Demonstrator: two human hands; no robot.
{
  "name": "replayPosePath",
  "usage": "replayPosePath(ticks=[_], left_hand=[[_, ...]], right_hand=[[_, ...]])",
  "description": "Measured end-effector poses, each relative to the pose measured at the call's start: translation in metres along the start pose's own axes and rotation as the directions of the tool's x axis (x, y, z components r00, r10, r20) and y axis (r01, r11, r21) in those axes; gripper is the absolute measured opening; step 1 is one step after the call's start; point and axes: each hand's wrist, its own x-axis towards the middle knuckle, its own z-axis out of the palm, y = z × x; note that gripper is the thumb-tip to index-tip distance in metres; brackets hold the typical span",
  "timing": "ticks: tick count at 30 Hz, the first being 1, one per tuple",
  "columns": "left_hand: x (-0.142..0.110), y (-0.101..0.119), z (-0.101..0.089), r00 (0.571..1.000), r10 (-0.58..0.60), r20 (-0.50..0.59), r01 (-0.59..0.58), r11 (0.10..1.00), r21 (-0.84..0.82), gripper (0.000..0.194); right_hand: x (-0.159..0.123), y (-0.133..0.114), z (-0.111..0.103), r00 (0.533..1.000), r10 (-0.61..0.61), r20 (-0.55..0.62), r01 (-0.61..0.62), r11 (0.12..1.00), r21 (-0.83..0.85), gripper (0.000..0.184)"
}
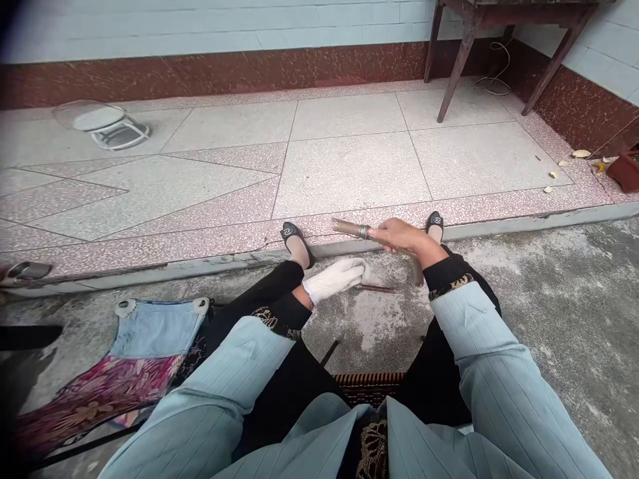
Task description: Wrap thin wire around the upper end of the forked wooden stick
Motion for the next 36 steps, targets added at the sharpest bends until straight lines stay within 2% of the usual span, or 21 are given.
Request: replayPosePath(ticks=[2,5,7,8,9,12,14,16,18,20,22,24,27,29,30,33,35,36], left_hand=[[0.005,-0.006,-0.004,0.994,0.021,-0.110,-0.001,0.985,0.173,0.030],[0.011,-0.012,-0.012,0.980,0.030,-0.198,0.040,0.940,0.339,0.027],[0.011,-0.012,-0.017,0.978,0.032,-0.204,0.047,0.928,0.370,0.026],[0.010,-0.011,-0.018,0.978,0.038,-0.204,0.047,0.917,0.397,0.027],[0.008,-0.010,-0.019,0.978,0.043,-0.203,0.048,0.903,0.426,0.028],[0.004,-0.007,-0.018,0.985,0.034,-0.169,0.050,0.883,0.467,0.030],[0.002,-0.006,-0.015,0.993,0.030,-0.115,0.020,0.910,0.414,0.030],[0.002,-0.007,-0.009,0.999,0.036,-0.041,-0.021,0.950,0.311,0.031],[0.002,-0.008,-0.003,0.999,0.043,0.026,-0.047,0.982,0.184,0.033],[0.003,-0.010,0.004,0.997,0.023,0.074,-0.030,0.995,0.092,0.033],[0.004,-0.013,0.007,0.996,0.000,0.090,-0.007,0.997,0.072,0.033],[0.007,-0.017,0.007,0.998,-0.008,0.066,0.001,0.994,0.105,0.032],[0.012,-0.025,0.002,0.999,0.015,-0.044,-0.007,0.984,0.177,0.029],[0.016,-0.029,-0.003,0.993,0.014,-0.117,0.012,0.976,0.219,0.029],[0.017,-0.030,-0.005,0.990,0.009,-0.140,0.025,0.971,0.237,0.029],[0.017,-0.029,-0.011,0.988,0.008,-0.155,0.039,0.954,0.298,0.026],[0.014,-0.025,-0.014,0.991,0.038,-0.132,0.015,0.925,0.380,0.027],[0.012,-0.022,-0.015,0.992,0.052,-0.118,0.001,0.911,0.413,0.029]], right_hand=[[-0.007,-0.001,0.001,0.980,-0.129,0.154,0.110,0.986,0.123,0.050],[-0.012,0.001,0.003,0.868,-0.216,0.446,0.169,0.975,0.143,0.055],[-0.010,0.003,0.004,0.793,-0.172,0.585,0.168,0.984,0.061,0.056],[-0.009,0.003,0.005,0.779,-0.120,0.615,0.161,0.987,-0.011,0.056],[-0.007,0.003,0.007,0.787,-0.057,0.614,0.146,0.985,-0.096,0.055],[-0.002,0.001,0.013,0.848,0.170,0.502,0.041,0.923,-0.382,0.050],[0.003,-0.001,0.016,0.890,0.287,0.355,-0.036,0.820,-0.571,0.048],[0.009,0.000,0.017,0.927,0.320,0.194,-0.097,0.707,-0.701,0.044],[0.014,0.004,0.013,0.960,0.279,0.034,-0.162,0.649,-0.743,0.045],[0.016,0.009,0.007,0.976,0.202,-0.084,-0.199,0.661,-0.723,0.047],[0.015,0.012,0.001,0.986,0.097,-0.139,-0.166,0.710,-0.684,0.043],[0.010,0.012,-0.001,0.991,-0.028,-0.127,-0.059,0.776,-0.628,0.038],[0.000,0.006,0.003,0.980,-0.198,-0.017,0.170,0.882,-0.440,0.041],[-0.005,0.002,0.006,0.950,-0.263,0.168,0.300,0.919,-0.258,0.046],[-0.007,0.001,0.008,0.922,-0.266,0.280,0.324,0.928,-0.186,0.048],[-0.008,0.002,0.013,0.804,-0.149,0.576,0.279,0.949,-0.144,0.053],[-0.006,0.003,0.016,0.748,-0.045,0.663,0.231,0.953,-0.196,0.053],[-0.005,0.003,0.018,0.741,0.007,0.671,0.213,0.946,-0.245,0.052]])
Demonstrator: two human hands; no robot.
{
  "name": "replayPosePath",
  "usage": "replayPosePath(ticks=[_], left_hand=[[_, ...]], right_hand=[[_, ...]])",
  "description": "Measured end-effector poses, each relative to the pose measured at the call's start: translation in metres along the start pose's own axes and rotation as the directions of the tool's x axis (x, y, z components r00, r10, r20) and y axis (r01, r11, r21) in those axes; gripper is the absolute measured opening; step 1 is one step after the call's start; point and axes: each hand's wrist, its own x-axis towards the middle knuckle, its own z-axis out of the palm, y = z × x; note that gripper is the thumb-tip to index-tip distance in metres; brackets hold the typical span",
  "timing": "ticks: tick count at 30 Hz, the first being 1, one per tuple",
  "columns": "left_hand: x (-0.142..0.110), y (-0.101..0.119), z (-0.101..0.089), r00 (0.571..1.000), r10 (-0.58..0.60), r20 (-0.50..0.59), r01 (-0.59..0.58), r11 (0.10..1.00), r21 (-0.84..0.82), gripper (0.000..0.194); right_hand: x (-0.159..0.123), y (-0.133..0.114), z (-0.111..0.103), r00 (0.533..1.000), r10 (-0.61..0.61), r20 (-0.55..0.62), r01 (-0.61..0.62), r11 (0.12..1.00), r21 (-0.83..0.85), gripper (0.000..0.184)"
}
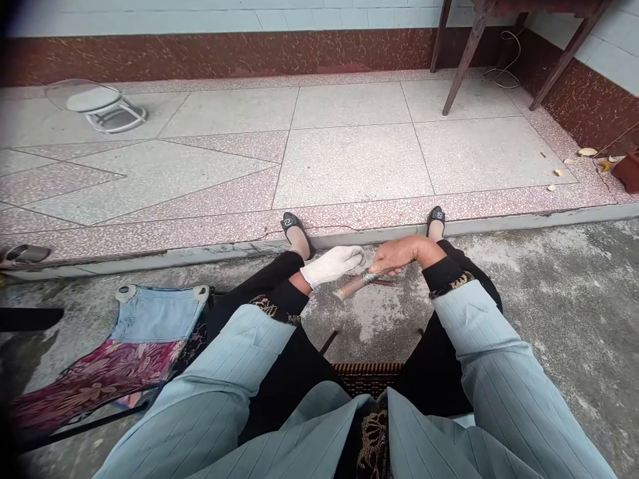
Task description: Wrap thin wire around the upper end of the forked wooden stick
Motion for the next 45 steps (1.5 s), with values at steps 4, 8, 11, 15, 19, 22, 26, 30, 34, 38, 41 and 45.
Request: replayPosePath(ticks=[4,8,11,15,19,22,26,30,34,38,41,45], left_hand=[[-0.008,0.009,-0.008,1.000,0.020,0.007,-0.019,0.999,-0.035,0.033],[-0.015,0.023,-0.007,0.997,0.011,0.072,0.013,0.948,-0.319,0.036],[-0.017,0.033,-0.002,0.992,-0.002,0.126,0.067,0.856,-0.513,0.037],[-0.015,0.034,0.005,0.993,0.003,0.114,0.058,0.846,-0.530,0.034],[-0.013,0.030,0.009,0.993,0.022,0.116,0.039,0.867,-0.496,0.029],[-0.009,0.024,0.010,0.999,-0.004,0.035,0.016,0.933,-0.361,0.027],[-0.003,0.011,0.004,0.997,-0.054,-0.050,0.043,0.979,-0.200,0.026],[-0.005,0.005,-0.003,0.999,0.027,-0.038,-0.031,0.992,-0.120,0.030],[-0.012,0.013,-0.001,0.996,0.011,0.091,0.020,0.939,-0.343,0.031],[-0.014,0.022,0.003,0.984,0.067,0.166,0.037,0.833,-0.552,0.032],[-0.014,0.023,0.002,0.986,0.100,0.134,-0.011,0.841,-0.541,0.032],[-0.012,0.018,-0.001,0.989,0.095,0.109,-0.033,0.883,-0.469,0.034]], right_hand=[[0.010,0.000,-0.004,0.916,0.353,-0.188,-0.392,0.888,-0.241,0.046],[0.005,0.005,-0.018,0.711,0.426,-0.559,-0.568,0.817,-0.100,0.040],[-0.009,0.009,-0.025,0.654,0.316,-0.688,-0.356,0.930,0.089,0.038],[-0.020,0.009,-0.020,0.677,0.183,-0.713,-0.008,0.970,0.242,0.041],[-0.020,0.006,-0.013,0.735,0.129,-0.665,0.177,0.911,0.372,0.047],[-0.019,0.004,-0.011,0.822,-0.020,-0.569,0.294,0.870,0.396,0.054],[-0.020,0.005,-0.009,0.957,-0.199,-0.209,0.255,0.921,0.295,0.056],[-0.011,0.004,-0.007,0.999,-0.030,-0.018,0.032,0.996,0.086,0.052],[0.000,0.000,-0.012,0.900,0.334,-0.280,-0.391,0.903,-0.178,0.041],[-0.005,0.005,-0.023,0.649,0.397,-0.649,-0.527,0.850,-0.008,0.037],[-0.014,0.010,-0.024,0.587,0.323,-0.742,-0.161,0.945,0.285,0.040],[-0.022,0.005,-0.016,0.646,0.112,-0.755,0.364,0.825,0.433,0.049]])
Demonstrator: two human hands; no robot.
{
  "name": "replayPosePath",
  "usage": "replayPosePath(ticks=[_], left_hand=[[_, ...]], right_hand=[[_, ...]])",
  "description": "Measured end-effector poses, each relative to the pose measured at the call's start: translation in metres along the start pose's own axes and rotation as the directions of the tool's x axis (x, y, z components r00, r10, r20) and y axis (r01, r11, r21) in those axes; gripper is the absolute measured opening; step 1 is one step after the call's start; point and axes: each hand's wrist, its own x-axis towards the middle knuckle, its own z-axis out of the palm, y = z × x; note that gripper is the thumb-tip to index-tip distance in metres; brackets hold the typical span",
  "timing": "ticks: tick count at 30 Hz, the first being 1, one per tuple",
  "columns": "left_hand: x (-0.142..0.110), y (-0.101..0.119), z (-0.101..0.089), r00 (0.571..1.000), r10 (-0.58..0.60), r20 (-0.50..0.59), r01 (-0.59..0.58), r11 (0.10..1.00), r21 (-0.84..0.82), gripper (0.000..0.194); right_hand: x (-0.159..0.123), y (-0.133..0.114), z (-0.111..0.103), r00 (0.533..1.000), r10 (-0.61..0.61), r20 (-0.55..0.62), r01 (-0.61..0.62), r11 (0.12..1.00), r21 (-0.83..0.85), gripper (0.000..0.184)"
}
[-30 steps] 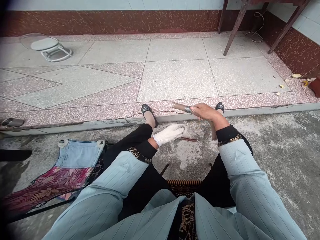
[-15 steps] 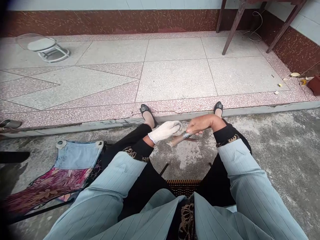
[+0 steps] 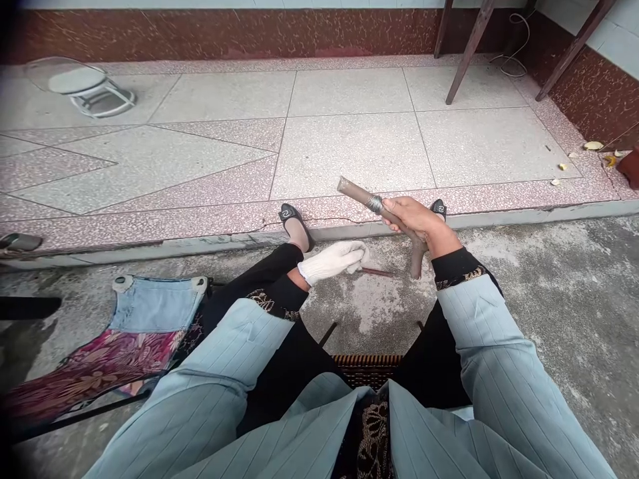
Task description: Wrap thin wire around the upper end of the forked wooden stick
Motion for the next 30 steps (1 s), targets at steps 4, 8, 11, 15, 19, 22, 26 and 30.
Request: replayPosePath(ticks=[4,8,11,15,19,22,26,30], left_hand=[[0.004,-0.001,-0.008,0.991,0.025,-0.129,0.016,0.950,0.312,0.033],[0.008,0.010,-0.018,0.964,0.082,-0.253,0.049,0.881,0.471,0.027],[0.005,0.026,-0.018,0.962,0.147,-0.230,-0.025,0.887,0.461,0.023],[0.000,0.039,-0.004,0.984,0.153,-0.092,-0.143,0.984,0.109,0.026],[-0.001,0.034,0.013,0.976,0.217,-0.020,-0.213,0.934,-0.286,0.029],[-0.004,0.031,0.017,0.969,0.247,-0.016,-0.240,0.918,-0.317,0.031],[-0.014,0.035,0.015,0.976,0.216,0.005,-0.216,0.976,0.013,0.031],[-0.012,0.028,0.015,0.976,0.216,-0.028,-0.193,0.917,0.350,0.027]], right_hand=[[-0.014,-0.011,0.002,0.963,-0.075,0.258,0.066,0.997,0.046,0.054],[-0.026,-0.018,0.001,0.763,0.045,0.645,0.086,0.982,-0.170,0.055],[-0.032,-0.021,0.002,0.668,0.312,0.676,0.071,0.877,-0.476,0.056],[-0.037,-0.037,0.004,0.828,0.533,0.175,-0.093,0.438,-0.894,0.047],[-0.036,-0.061,0.011,0.949,0.236,-0.208,-0.282,0.351,-0.893,0.039],[-0.038,-0.074,0.022,0.949,0.166,-0.269,-0.308,0.682,-0.664,0.040],[-0.048,-0.077,0.037,0.980,0.150,-0.132,-0.173,0.967,-0.185,0.036],[-0.052,-0.059,0.032,0.998,0.062,-0.008,-0.061,0.989,0.136,0.036]])
